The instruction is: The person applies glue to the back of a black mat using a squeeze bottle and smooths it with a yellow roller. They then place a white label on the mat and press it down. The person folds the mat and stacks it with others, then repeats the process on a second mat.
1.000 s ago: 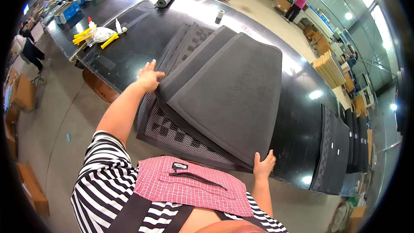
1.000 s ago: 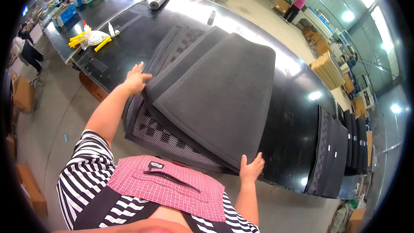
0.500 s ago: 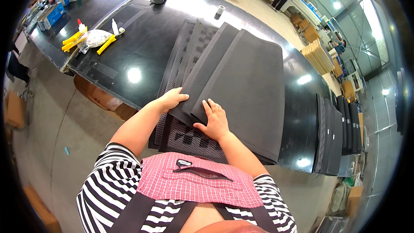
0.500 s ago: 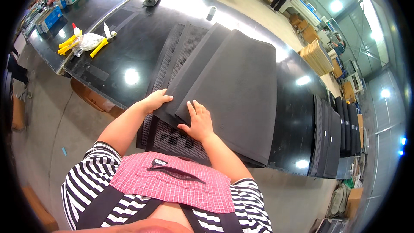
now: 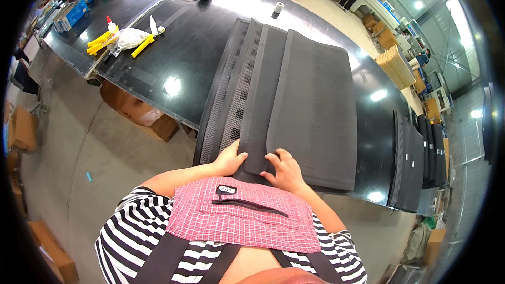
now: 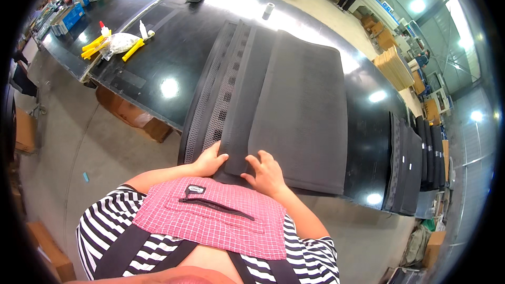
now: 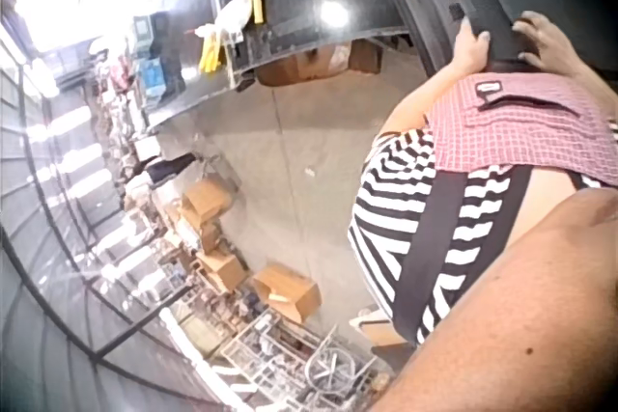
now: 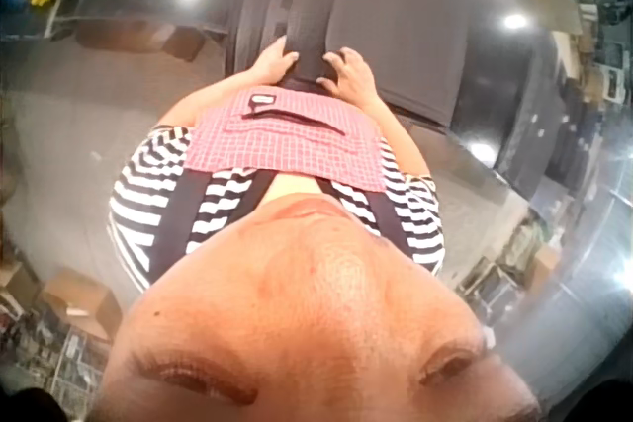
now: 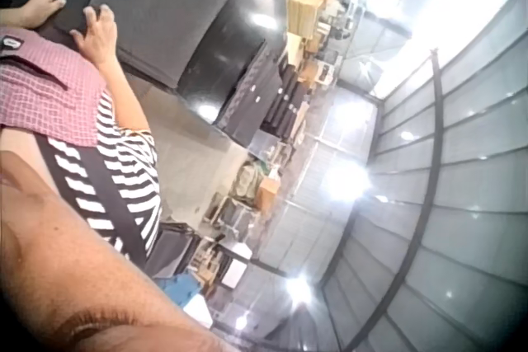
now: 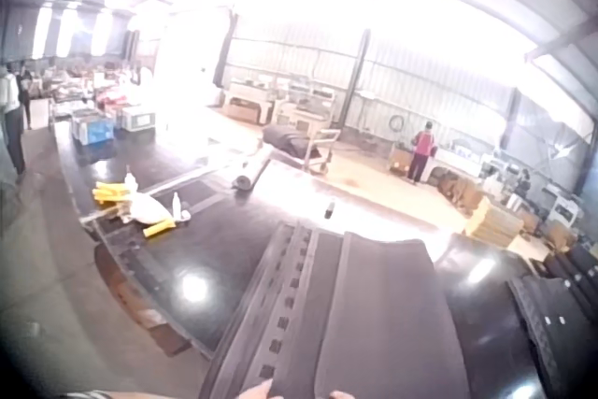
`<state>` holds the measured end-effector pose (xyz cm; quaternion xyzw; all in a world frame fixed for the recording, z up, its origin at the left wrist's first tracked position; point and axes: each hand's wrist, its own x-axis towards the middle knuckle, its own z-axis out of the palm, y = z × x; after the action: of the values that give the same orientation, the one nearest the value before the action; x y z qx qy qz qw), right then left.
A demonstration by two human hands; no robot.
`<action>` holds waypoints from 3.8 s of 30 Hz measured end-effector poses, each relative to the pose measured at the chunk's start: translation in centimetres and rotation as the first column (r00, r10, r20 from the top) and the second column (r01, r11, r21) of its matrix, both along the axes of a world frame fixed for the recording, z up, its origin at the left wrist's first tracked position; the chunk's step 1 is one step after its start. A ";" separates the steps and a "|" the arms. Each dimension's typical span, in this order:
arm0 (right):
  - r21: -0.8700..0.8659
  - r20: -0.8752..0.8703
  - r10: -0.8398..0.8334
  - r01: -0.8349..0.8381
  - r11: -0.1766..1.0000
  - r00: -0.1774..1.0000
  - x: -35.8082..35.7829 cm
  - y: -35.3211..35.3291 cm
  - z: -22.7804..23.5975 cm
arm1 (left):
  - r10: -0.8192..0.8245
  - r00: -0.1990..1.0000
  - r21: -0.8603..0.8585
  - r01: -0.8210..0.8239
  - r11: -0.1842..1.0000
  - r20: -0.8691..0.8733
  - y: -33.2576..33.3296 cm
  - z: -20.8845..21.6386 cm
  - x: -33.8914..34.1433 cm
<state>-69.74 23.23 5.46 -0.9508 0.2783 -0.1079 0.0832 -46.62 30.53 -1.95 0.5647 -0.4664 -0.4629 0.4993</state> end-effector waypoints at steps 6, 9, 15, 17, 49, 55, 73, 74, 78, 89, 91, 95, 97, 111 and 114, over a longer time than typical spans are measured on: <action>0.063 0.014 -0.107 0.106 0.992 0.994 1.2 1.7 -2.6 | -0.044 0.937 0.255 -0.049 0.966 0.346 -0.5 2.5 1.2; -0.102 0.084 -0.081 0.089 0.991 0.993 -0.9 1.2 -4.3 | -0.019 0.970 0.334 -0.065 0.940 0.243 -1.1 3.5 1.6; -0.067 0.156 -0.023 0.034 0.997 0.988 -3.4 -0.4 0.5 | 0.069 0.955 0.275 -0.153 0.949 0.289 -0.8 2.3 1.0; -0.117 0.112 -0.002 0.015 0.993 0.994 -5.2 0.0 0.5 | 0.073 0.961 0.272 -0.148 0.951 0.268 -1.0 1.6 1.0; 0.058 0.286 -0.126 0.114 0.992 0.950 -6.9 -0.3 -0.3 | 0.514 0.495 -0.394 -0.331 0.857 0.701 2.9 2.1 7.3; 0.033 0.233 -0.864 0.885 0.465 0.446 -25.3 -13.1 -1.5 | 0.479 0.854 0.560 -0.300 0.772 -0.203 5.1 -1.6 9.1; 0.723 0.089 -0.935 0.623 0.297 0.343 -14.6 -9.3 -4.5 | 0.125 0.825 0.260 -0.312 0.914 0.551 -4.6 13.2 24.7; 0.687 0.077 -0.934 0.661 0.303 0.349 -12.9 -8.7 -3.9 | 0.124 0.770 0.260 -0.355 0.898 0.625 -4.6 11.4 26.0; 0.792 0.140 -0.913 0.510 0.335 0.382 -14.9 -9.6 -7.1 | 0.095 0.688 0.296 -0.427 0.854 0.720 -3.6 4.9 27.2; -0.252 -0.240 -0.969 0.960 0.120 0.058 -11.7 -10.5 -2.4 | 0.238 0.633 -0.151 -0.189 0.970 0.736 2.0 2.6 38.1; -0.085 0.263 -0.936 0.972 0.218 0.233 -6.9 -10.6 -0.9 | 0.300 0.657 -0.139 -0.287 0.948 0.692 2.4 3.2 42.9; 0.324 0.529 -0.695 0.641 0.696 0.487 12.6 -7.1 -0.7 | 0.453 0.651 -0.234 -0.398 0.887 0.610 2.2 4.7 51.4; 0.295 0.453 -0.600 0.524 0.799 0.659 17.9 -4.7 -1.8 | 0.603 0.571 -0.356 -0.492 0.794 0.557 1.7 7.1 53.4; 0.460 0.318 -0.671 0.510 0.727 0.670 27.1 -2.5 -4.3 | 0.408 0.198 -0.237 -0.565 0.791 0.891 -6.9 0.4 67.0; 0.385 0.399 -0.638 0.511 0.768 0.658 27.1 -2.5 -5.5 | 0.409 0.272 -0.134 -0.670 0.730 0.871 -7.7 -0.3 67.6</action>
<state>-42.65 20.78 -0.01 -0.7311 0.5450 -0.3409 0.2286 21.00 22.88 -2.25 0.8995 -0.3602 0.0262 0.2459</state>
